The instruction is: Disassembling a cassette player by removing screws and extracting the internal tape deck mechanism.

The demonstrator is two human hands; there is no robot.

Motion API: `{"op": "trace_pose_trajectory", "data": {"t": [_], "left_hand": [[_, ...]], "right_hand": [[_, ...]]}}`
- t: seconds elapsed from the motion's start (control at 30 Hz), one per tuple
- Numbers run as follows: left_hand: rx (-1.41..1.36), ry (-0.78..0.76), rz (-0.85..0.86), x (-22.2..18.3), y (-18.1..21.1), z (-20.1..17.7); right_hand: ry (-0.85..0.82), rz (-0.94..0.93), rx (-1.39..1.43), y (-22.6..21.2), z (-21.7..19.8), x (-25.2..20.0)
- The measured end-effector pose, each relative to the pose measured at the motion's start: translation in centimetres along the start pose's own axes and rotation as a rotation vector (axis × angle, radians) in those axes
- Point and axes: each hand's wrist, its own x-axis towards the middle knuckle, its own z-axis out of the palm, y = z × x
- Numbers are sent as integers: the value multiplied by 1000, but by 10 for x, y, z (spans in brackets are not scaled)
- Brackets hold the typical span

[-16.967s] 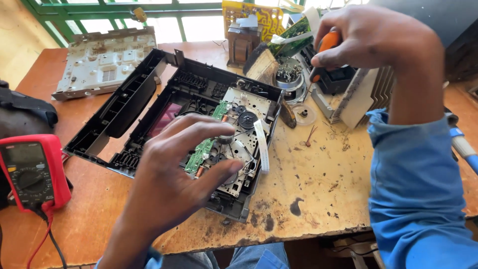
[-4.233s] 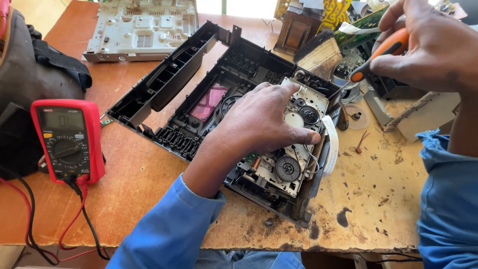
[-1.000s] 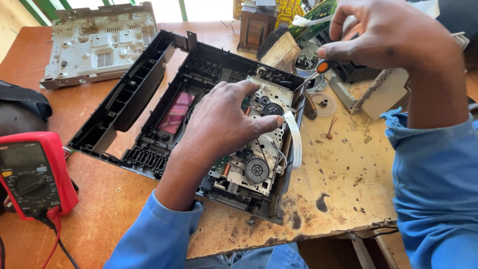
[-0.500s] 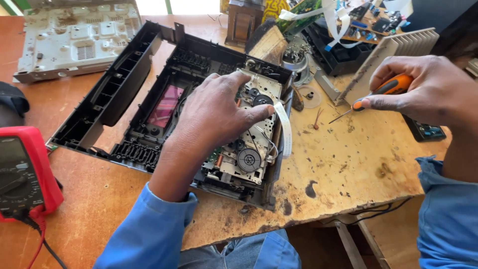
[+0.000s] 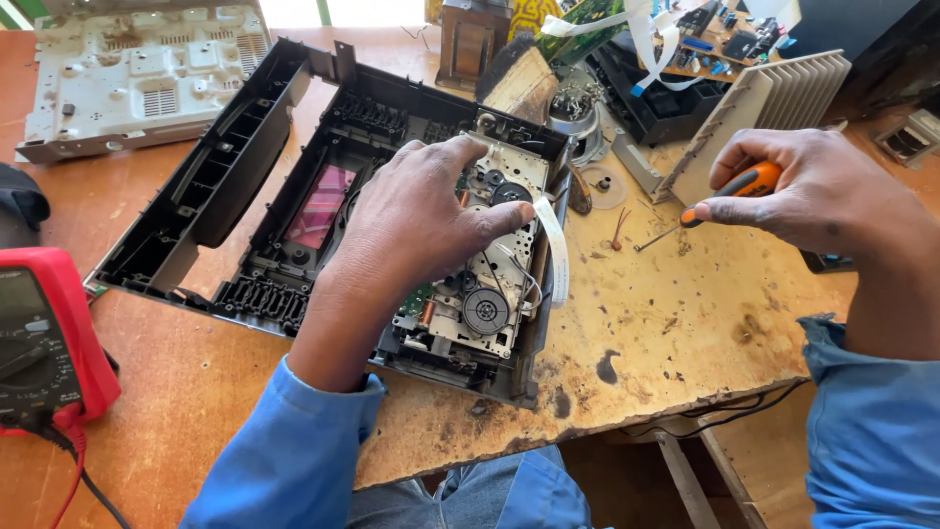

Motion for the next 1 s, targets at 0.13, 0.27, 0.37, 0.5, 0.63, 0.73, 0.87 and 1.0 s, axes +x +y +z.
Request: {"op": "trace_pose_trajectory", "data": {"t": [0.13,0.27,0.37,0.5,0.63,0.73,0.87,1.0], "left_hand": [[-9,21,-10,1,-1,0],[-16,69,38,6,-4,5],[-54,150,123,8,-7,8],[-189,234,273,3,3,0],[-224,266,333,2,3,0],[-233,270,393,5,0,2],[-279,293,369,3,1,-2],[-316,348,348,4,1,-7]], "right_hand": [[41,-100,72,10,-1,6],[91,-116,241,8,-1,5],[173,-216,264,5,-2,5],[236,-442,286,-3,-11,10],[273,-498,349,-35,-23,2],[269,-547,335,-51,-27,9],[267,-637,350,-64,-26,20],[238,-714,293,-76,-28,24]]}}
